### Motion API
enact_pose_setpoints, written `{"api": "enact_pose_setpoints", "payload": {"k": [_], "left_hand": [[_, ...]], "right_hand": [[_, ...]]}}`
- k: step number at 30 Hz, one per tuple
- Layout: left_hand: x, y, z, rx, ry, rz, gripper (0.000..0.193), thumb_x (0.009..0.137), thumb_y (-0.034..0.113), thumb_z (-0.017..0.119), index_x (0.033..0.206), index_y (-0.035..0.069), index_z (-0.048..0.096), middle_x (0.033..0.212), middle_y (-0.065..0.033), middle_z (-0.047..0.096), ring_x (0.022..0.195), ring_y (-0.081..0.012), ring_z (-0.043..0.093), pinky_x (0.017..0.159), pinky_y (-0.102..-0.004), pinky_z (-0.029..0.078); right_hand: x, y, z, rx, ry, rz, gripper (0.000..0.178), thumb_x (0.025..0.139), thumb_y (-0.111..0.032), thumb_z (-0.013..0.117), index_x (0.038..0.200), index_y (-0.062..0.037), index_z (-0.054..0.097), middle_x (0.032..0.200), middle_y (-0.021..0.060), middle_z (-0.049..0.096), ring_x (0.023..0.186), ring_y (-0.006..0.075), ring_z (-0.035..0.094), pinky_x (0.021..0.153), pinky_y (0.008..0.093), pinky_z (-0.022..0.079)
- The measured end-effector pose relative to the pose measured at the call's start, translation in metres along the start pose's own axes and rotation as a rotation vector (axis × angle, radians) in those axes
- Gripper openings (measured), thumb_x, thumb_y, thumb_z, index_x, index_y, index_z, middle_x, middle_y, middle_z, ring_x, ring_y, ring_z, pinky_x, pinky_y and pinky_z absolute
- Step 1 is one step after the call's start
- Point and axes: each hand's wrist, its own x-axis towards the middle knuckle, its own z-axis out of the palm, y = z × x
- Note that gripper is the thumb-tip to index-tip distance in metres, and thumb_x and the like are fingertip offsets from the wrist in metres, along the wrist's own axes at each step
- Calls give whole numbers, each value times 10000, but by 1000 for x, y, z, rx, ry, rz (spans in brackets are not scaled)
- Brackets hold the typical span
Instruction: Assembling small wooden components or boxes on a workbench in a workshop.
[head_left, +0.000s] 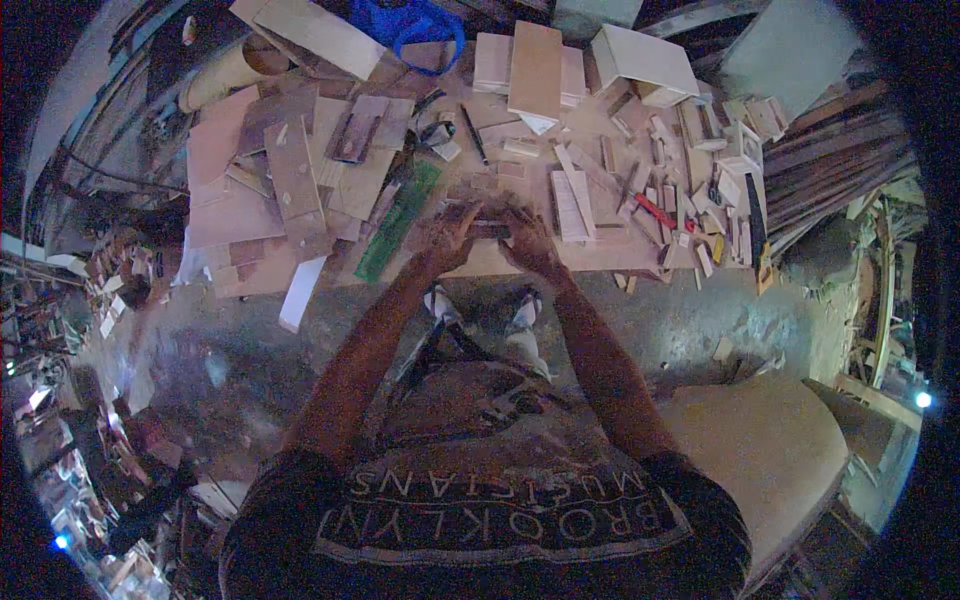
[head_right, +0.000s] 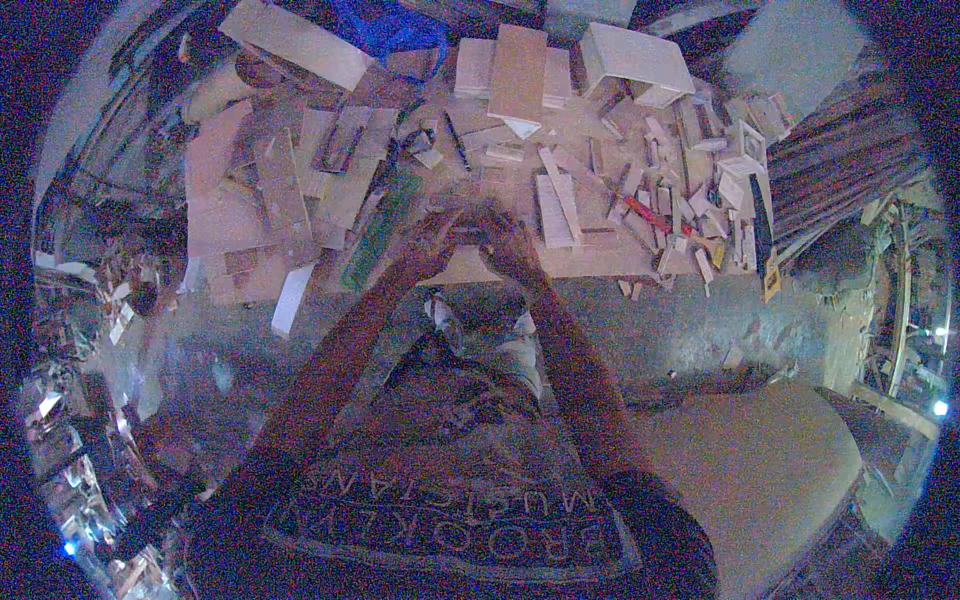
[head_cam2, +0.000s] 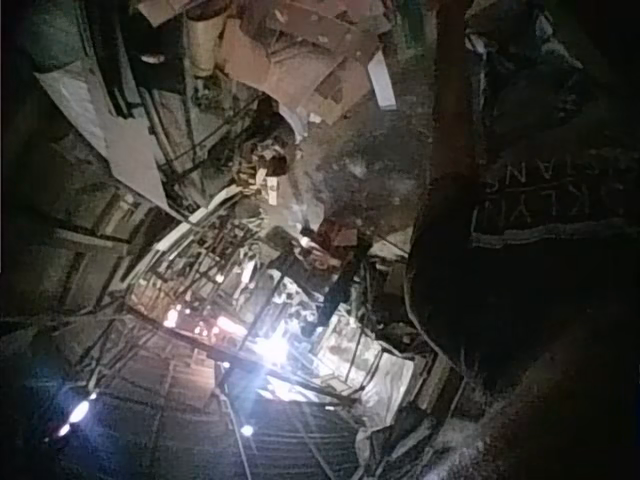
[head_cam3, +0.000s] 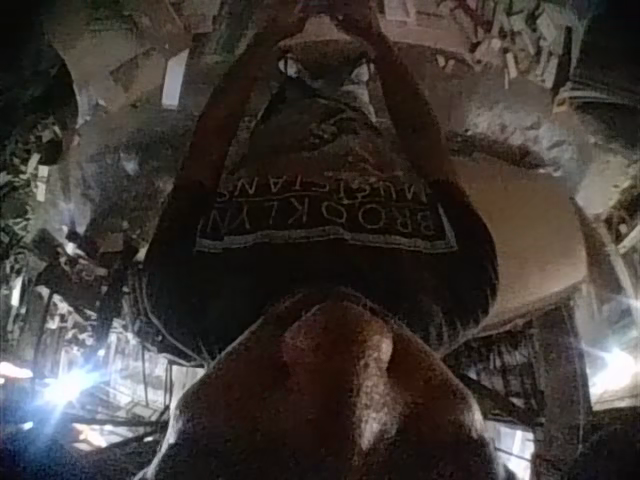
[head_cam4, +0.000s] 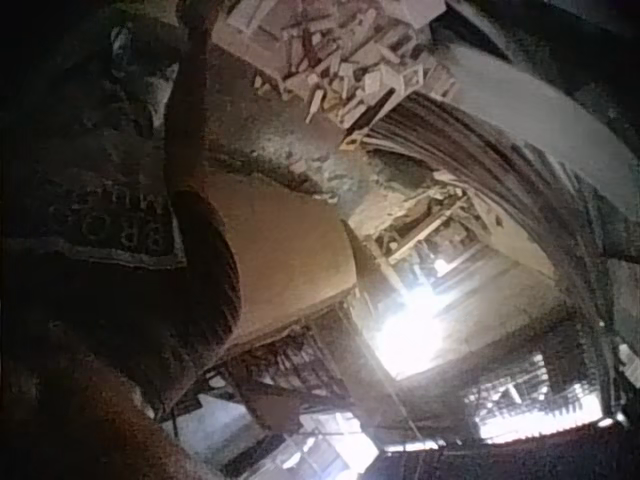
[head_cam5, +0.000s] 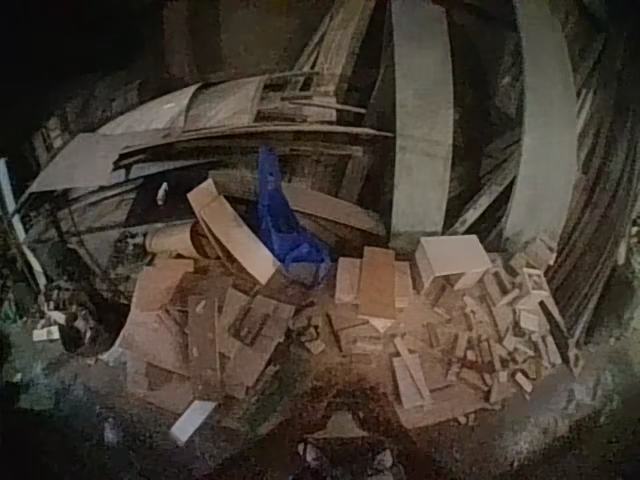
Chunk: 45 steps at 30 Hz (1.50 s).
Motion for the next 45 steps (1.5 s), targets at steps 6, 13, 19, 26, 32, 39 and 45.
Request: {"api": "enact_pose_setpoints", "payload": {"k": [6,13,19,26,32,39,45], "left_hand": [[14,3,-7,-36,-93,-13,613,878,253,543,1429,84,333,1295,-178,514,1141,-364,509,937,-514,412],[9,0,-1,-45,-122,-96,626,856,222,542,1429,91,326,1292,-228,497,1153,-399,498,979,-530,370],[-1,-20,23,276,100,132,620,838,166,550,1415,76,340,1318,-232,469,1203,-413,454,1034,-525,317],[7,1,-2,-184,-52,8,660,844,205,555,1437,59,304,1327,-236,463,1217,-427,435,1043,-530,308],[2,0,-15,-141,-28,4,592,874,219,556,1410,73,350,1328,-201,488,1192,-396,476,1014,-487,366],[-39,26,-63,33,165,-182,583,844,218,599,1365,39,407,1307,-241,484,1177,-387,488,1020,-473,366],[-111,41,-56,-49,306,-560,337,845,92,547,1168,2,578,953,-217,633,874,-368,626,752,-446,510]], "right_hand": [[-2,7,4,-99,7,-71,571,742,-199,691,1274,-110,501,1333,173,477,1240,416,424,1018,554,352],[10,-24,-31,66,-116,37,568,732,-200,694,1259,-103,505,1347,191,440,1180,426,460,961,551,397],[4,-6,-3,-24,57,-35,586,728,-232,694,1267,-104,503,1349,182,438,1179,423,458,986,528,375],[3,-10,-12,-5,-99,92,609,712,-250,701,1269,-103,502,1372,168,423,1210,414,432,993,514,363],[0,-23,-29,-46,-93,50,673,718,-267,704,1325,-112,458,1425,175,373,1273,380,397,1005,535,339],[-53,-3,-32,248,231,330,507,803,-99,631,1288,-74,484,1230,183,541,1022,328,581,838,404,493],[-156,40,-54,366,242,913,348,868,-78,589,1215,-61,556,931,142,664,840,211,637,738,327,505]]}}
